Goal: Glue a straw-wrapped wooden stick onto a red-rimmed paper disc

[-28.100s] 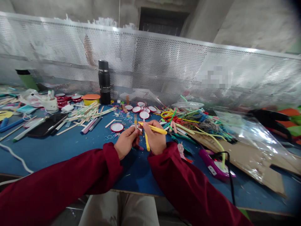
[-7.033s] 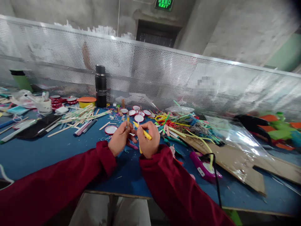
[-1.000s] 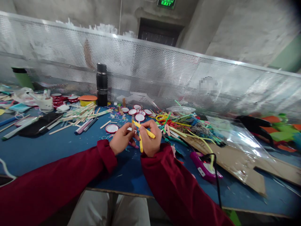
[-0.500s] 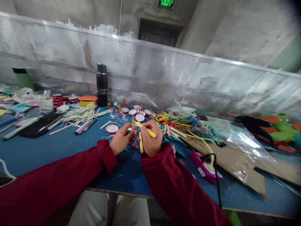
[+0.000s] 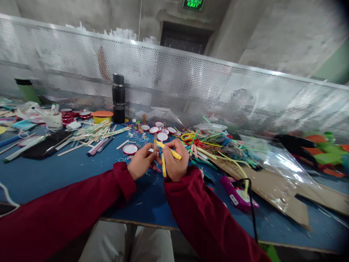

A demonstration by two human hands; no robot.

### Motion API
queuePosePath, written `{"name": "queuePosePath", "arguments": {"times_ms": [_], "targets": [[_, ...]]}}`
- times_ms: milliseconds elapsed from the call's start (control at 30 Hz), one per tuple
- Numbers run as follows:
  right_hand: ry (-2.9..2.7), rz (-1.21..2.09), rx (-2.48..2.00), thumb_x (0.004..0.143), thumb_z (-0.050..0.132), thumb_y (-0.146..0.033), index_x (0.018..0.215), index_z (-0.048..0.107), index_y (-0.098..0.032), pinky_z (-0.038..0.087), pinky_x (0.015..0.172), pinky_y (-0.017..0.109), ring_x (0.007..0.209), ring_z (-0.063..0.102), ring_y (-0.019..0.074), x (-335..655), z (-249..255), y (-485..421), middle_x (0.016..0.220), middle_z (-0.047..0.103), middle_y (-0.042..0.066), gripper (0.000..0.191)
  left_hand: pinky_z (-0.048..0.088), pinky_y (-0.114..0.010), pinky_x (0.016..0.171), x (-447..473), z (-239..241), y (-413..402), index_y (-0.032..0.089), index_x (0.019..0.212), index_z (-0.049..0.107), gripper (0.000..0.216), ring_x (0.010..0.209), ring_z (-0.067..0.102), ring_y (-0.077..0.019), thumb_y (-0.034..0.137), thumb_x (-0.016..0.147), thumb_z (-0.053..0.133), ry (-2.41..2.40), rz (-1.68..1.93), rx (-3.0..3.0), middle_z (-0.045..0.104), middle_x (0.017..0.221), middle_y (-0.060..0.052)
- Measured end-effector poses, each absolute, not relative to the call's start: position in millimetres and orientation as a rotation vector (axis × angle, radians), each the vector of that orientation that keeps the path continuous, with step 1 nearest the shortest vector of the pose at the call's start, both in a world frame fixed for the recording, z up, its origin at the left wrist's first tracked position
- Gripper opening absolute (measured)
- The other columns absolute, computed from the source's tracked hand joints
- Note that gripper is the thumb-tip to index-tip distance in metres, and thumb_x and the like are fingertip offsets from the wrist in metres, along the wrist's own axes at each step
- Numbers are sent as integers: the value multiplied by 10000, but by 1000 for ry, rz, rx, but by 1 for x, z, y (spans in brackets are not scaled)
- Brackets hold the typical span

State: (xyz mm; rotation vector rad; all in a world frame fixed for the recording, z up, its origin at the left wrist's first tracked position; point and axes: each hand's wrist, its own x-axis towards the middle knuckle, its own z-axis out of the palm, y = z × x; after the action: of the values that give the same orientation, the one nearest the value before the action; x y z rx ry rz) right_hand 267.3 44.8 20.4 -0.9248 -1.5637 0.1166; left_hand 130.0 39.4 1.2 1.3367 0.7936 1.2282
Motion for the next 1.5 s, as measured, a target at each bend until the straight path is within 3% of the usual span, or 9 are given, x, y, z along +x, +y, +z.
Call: {"name": "queuePosePath", "arguments": {"times_ms": [733, 833, 967, 1100, 1233, 1500], "targets": [[-1549, 126, -901, 779, 552, -174, 685, 548, -223, 425, 603, 299, 636, 538, 164, 269, 23, 45, 639, 570, -20, 107, 432, -204, 451, 130, 2, 39, 202, 922, 489, 308, 436, 560, -99, 452, 850, 655, 790, 1208, 1361, 669, 664, 20], [-1481, 176, -853, 847, 548, -221, 812, 604, -214, 471, 667, 316, 708, 593, 178, 270, 23, 45, 728, 627, 0, 66, 397, -187, 452, 131, 6, 34, 204, 908, 483, 263, 460, 546, -94, 444, 897, 589, 743, 1214, 1283, 656, 672, 13], [-1529, 331, -820, 960, 498, -324, 1083, 643, -232, 508, 794, 341, 890, 657, 195, 267, 18, 50, 974, 719, 43, 211, 320, -162, 442, 131, 15, 25, 205, 863, 480, 189, 460, 438, -75, 364, 912, 569, 539, 1220, 1109, 525, 605, 40], [-1601, 545, -822, 949, 525, -389, 902, 684, -217, 505, 794, 322, 848, 651, 183, 262, 16, 52, 878, 714, 27, 239, 230, -163, 413, 126, 23, 21, 200, 797, 460, 214, 412, 264, -69, 345, 951, 491, 324, 1043, 895, 339, 544, 59], [-1575, 805, -761, 900, 590, -407, 851, 679, -207, 504, 788, 293, 826, 634, 165, 257, 20, 45, 876, 708, 22, 224, 222, -178, 413, 119, 25, 23, 186, 687, 416, 284, 414, 213, -85, 276, 956, 409, 206, 908, 768, 231, 500, 58], [-1497, 925, -651, 811, 685, -323, 805, 661, -223, 487, 733, 275, 736, 598, 139, 254, 24, 31, 789, 661, -11, 103, 164, -211, 399, 116, 20, 25, 198, 580, 307, 328, 422, 131, -88, 301, 826, 498, 133, 800, 729, 154, 473, 60]]}}
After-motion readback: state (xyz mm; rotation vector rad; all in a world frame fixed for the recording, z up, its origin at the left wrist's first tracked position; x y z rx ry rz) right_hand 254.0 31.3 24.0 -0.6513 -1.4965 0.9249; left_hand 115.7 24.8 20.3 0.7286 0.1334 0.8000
